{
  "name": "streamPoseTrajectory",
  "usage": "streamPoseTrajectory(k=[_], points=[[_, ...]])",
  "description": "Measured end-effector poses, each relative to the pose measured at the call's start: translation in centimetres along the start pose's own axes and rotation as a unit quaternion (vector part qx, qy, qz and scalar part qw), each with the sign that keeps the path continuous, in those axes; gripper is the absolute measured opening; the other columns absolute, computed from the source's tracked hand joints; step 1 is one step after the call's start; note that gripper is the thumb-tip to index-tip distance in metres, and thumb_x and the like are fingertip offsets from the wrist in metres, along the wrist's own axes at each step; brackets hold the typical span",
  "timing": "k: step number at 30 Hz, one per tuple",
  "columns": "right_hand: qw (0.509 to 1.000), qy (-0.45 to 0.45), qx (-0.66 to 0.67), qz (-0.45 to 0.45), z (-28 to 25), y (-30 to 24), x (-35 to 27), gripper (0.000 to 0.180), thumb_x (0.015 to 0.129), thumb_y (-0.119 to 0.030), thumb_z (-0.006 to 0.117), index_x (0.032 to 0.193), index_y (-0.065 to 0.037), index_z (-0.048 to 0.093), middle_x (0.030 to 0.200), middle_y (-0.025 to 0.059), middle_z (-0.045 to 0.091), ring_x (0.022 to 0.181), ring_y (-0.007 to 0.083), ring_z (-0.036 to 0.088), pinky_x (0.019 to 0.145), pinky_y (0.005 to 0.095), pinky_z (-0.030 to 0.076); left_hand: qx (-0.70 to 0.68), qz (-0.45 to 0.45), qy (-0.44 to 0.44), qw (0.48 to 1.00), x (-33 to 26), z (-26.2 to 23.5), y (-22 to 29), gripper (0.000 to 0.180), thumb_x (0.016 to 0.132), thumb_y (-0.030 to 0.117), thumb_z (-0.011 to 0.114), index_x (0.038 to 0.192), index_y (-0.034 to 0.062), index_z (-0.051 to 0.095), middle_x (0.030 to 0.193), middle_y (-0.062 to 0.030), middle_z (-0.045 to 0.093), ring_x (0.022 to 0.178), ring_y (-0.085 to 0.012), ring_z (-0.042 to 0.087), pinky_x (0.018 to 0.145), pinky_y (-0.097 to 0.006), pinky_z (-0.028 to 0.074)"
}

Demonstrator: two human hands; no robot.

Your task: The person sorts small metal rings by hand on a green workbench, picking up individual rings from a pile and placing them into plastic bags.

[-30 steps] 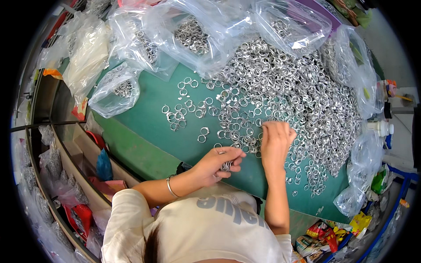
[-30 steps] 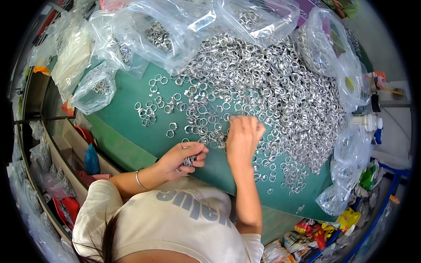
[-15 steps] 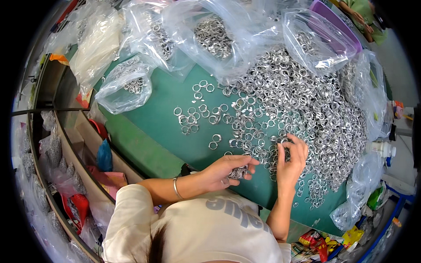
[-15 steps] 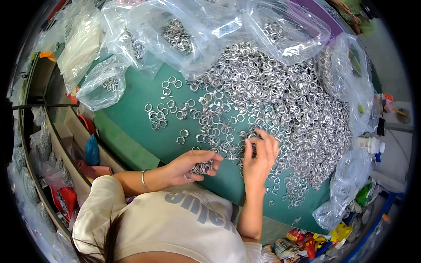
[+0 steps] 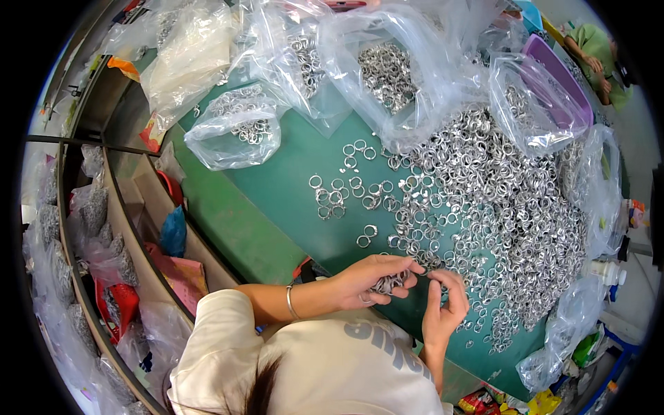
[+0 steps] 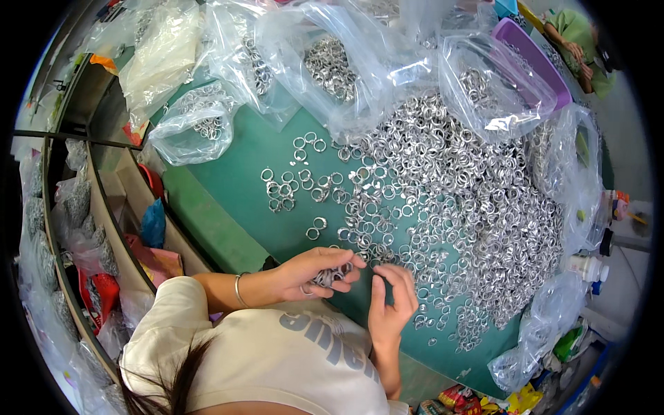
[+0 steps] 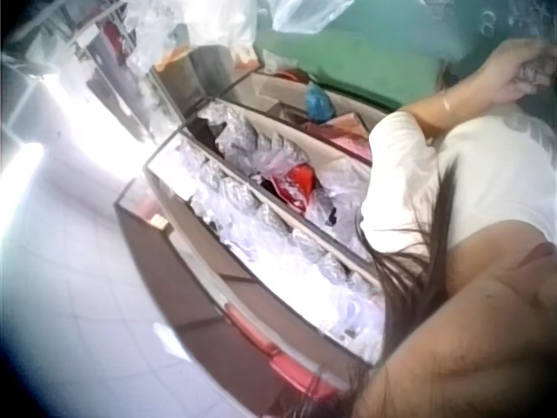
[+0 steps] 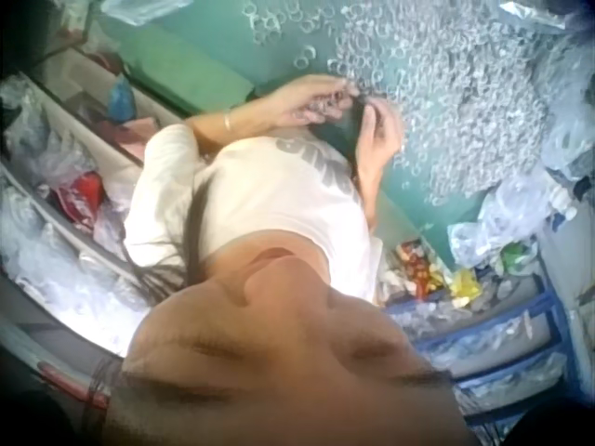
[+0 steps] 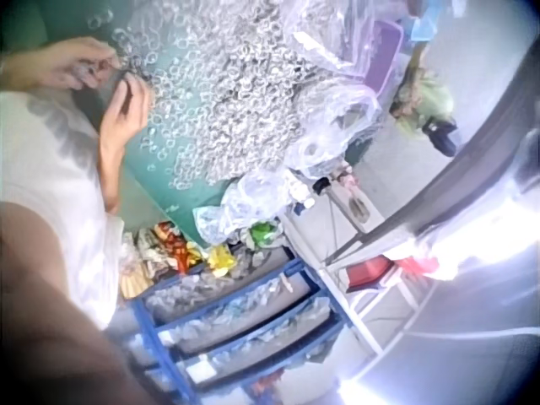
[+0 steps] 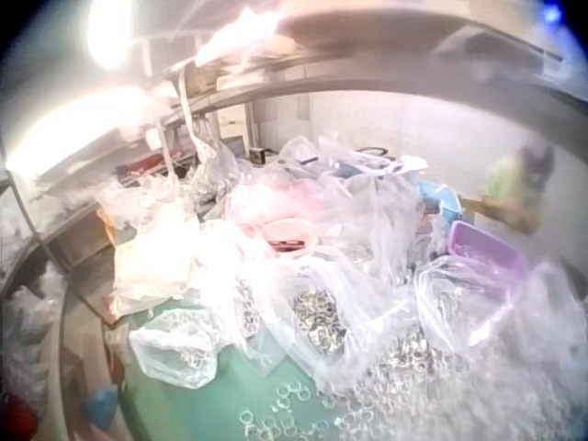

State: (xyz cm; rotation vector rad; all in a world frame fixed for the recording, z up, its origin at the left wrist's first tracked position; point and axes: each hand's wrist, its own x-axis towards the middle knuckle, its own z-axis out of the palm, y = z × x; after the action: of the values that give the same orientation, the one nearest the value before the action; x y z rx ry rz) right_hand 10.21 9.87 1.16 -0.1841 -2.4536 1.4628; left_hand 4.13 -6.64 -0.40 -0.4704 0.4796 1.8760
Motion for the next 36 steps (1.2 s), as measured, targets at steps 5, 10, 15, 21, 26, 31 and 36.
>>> streamPoseTrajectory(k=[5, 10, 15, 21, 26, 31, 36], points=[[0.999, -0.039, -0.021, -0.017, 0.2, 1.2, -1.1, 0.005, 0.081, 0.005, 0.057, 0.082, 0.004, 0.062, 0.071, 0.0104, 0.060, 0.066, 0.0199, 0.058, 0.064, 0.0282, 0.045, -0.034, 0.096, 0.068, 0.992, -0.7, -0.4, 1.6, 0.033, 0.095, 0.031, 0.050, 0.112, 0.0028, 0.054, 0.087, -0.0029, 0.053, 0.068, -0.0076, 0.052, 0.037, -0.015, 0.029], [0.999, -0.035, -0.033, -0.004, 0.2, 1.4, -1.7, 0.005, 0.081, 0.003, 0.058, 0.082, 0.003, 0.062, 0.070, 0.0103, 0.060, 0.065, 0.0197, 0.058, 0.062, 0.0286, 0.044, -0.079, 0.187, 0.048, 0.978, -1.3, -0.5, 4.8, 0.024, 0.094, 0.025, 0.052, 0.108, 0.0049, 0.053, 0.086, -0.0032, 0.053, 0.067, -0.0082, 0.050, 0.038, -0.015, 0.029], [0.998, -0.021, -0.057, 0.007, -0.2, 2.1, -2.4, 0.006, 0.081, 0.002, 0.058, 0.084, 0.003, 0.063, 0.070, 0.0109, 0.060, 0.064, 0.0195, 0.058, 0.061, 0.0287, 0.044, -0.109, 0.314, 0.047, 0.942, -3.0, -1.4, 10.2, 0.022, 0.091, 0.022, 0.057, 0.104, 0.0057, 0.054, 0.086, -0.0038, 0.054, 0.066, -0.0098, 0.052, 0.037, -0.017, 0.034], [0.998, -0.026, -0.052, 0.028, -0.4, 1.8, -2.6, 0.007, 0.078, 0.004, 0.060, 0.084, 0.003, 0.064, 0.072, 0.0133, 0.061, 0.065, 0.0255, 0.058, 0.062, 0.0335, 0.045, -0.135, 0.476, 0.061, 0.867, -3.8, -2.9, 22.0, 0.016, 0.091, 0.015, 0.054, 0.099, 0.0024, 0.057, 0.090, -0.0135, 0.061, 0.076, -0.0215, 0.063, 0.057, -0.026, 0.057], [0.999, -0.022, -0.044, 0.005, -0.5, 1.5, -2.6, 0.006, 0.078, 0.004, 0.060, 0.083, 0.003, 0.063, 0.072, 0.0140, 0.060, 0.065, 0.0273, 0.058, 0.063, 0.0342, 0.046, -0.042, 0.623, 0.197, 0.756, -1.4, 0.4, 30.5, 0.032, 0.091, 0.030, 0.046, 0.104, 0.0011, 0.051, 0.103, -0.0180, 0.056, 0.095, -0.0314, 0.055, 0.089, -0.053, 0.044], [0.998, -0.032, -0.052, -0.011, -0.3, 1.1, -2.4, 0.006, 0.078, 0.005, 0.060, 0.083, 0.003, 0.062, 0.074, 0.0133, 0.061, 0.067, 0.0280, 0.057, 0.065, 0.0343, 0.044, 0.008, 0.663, 0.261, 0.702, -0.2, 2.4, 31.9, 0.043, 0.088, 0.027, 0.046, 0.120, -0.0017, 0.048, 0.128, -0.0218, 0.043, 0.117, -0.0326, 0.044, 0.104, -0.052, 0.027], [0.997, -0.055, -0.056, -0.011, 0.1, 1.0, -2.3, 0.007, 0.077, 0.005, 0.062, 0.084, 0.003, 0.062, 0.078, 0.0123, 0.061, 0.072, 0.0278, 0.056, 0.068, 0.0349, 0.044, 0.176, 0.643, 0.180, 0.723, -1.9, 2.5, 24.3, 0.040, 0.089, 0.012, 0.048, 0.126, -0.0021, 0.047, 0.134, -0.0135, 0.044, 0.123, -0.0237, 0.043, 0.104, -0.038, 0.030]])
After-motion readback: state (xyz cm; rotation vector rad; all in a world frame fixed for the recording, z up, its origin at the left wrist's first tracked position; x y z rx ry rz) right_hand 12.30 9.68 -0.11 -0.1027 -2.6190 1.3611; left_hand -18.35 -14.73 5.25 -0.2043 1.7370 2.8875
